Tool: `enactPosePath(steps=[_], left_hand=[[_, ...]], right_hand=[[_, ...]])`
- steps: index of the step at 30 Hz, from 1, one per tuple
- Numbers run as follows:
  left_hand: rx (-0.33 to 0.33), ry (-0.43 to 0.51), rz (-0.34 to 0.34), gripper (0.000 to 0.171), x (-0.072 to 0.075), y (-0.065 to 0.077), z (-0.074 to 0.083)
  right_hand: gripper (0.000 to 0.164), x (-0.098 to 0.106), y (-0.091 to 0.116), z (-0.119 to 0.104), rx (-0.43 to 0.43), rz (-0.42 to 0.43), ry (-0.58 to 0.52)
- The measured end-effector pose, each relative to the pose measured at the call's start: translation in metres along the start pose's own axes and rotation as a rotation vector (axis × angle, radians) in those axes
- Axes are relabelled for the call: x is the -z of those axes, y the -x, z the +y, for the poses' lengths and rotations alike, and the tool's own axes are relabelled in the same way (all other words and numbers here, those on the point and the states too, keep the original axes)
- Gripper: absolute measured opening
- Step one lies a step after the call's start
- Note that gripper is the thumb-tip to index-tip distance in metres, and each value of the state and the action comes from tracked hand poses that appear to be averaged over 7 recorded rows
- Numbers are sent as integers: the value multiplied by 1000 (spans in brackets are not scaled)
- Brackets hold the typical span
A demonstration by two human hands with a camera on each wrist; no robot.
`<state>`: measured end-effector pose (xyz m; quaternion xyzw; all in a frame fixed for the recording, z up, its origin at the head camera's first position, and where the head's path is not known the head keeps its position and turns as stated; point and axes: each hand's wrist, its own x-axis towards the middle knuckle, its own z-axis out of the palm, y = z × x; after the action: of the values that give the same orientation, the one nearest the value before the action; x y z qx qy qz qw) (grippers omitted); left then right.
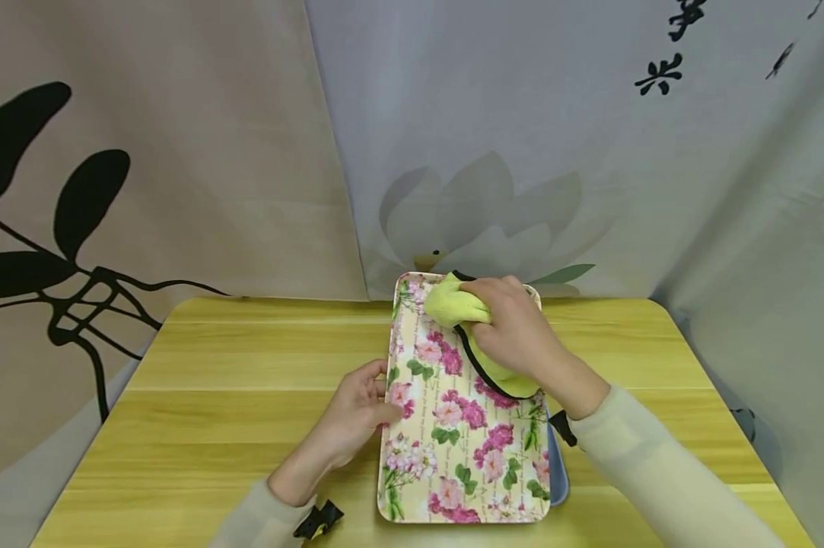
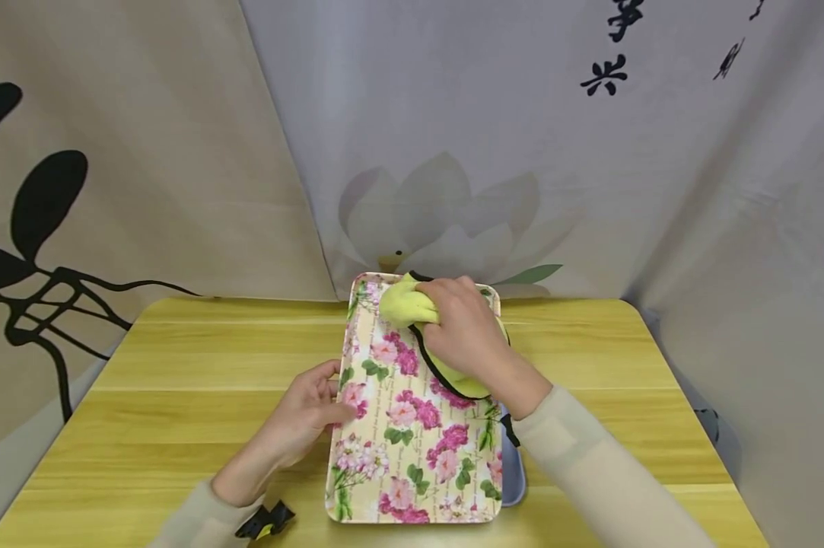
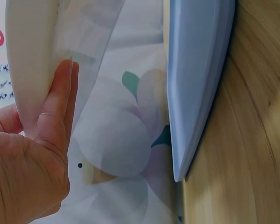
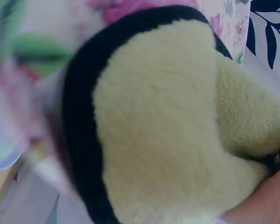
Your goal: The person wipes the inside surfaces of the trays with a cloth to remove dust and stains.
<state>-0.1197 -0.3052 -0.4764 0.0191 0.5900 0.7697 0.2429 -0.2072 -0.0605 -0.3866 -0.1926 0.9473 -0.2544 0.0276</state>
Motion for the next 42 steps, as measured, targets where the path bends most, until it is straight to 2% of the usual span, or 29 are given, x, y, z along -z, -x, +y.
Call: enactPosePath(steps=[5, 12, 20, 27, 35, 42], left_hand=[[2, -4, 6, 67, -2, 0, -1], [-1, 8, 8, 67, -3, 0, -1], [-10, -10, 11, 63, -5, -1, -1], [-15, -15, 26, 58, -6, -3, -2], [-16, -12, 88, 60, -7, -5, -1], [-23, 7, 78, 60, -7, -6, 1]], right_hand=[[53, -5, -8, -10, 53, -24, 9], [54, -12, -17, -25, 76, -52, 27], [52, -22, -20, -29, 148, -28, 9], [53, -31, -10, -34, 190, -47, 76], [54, -42, 10, -40, 321, -61, 138], [50, -39, 21, -38, 391, -37, 211]])
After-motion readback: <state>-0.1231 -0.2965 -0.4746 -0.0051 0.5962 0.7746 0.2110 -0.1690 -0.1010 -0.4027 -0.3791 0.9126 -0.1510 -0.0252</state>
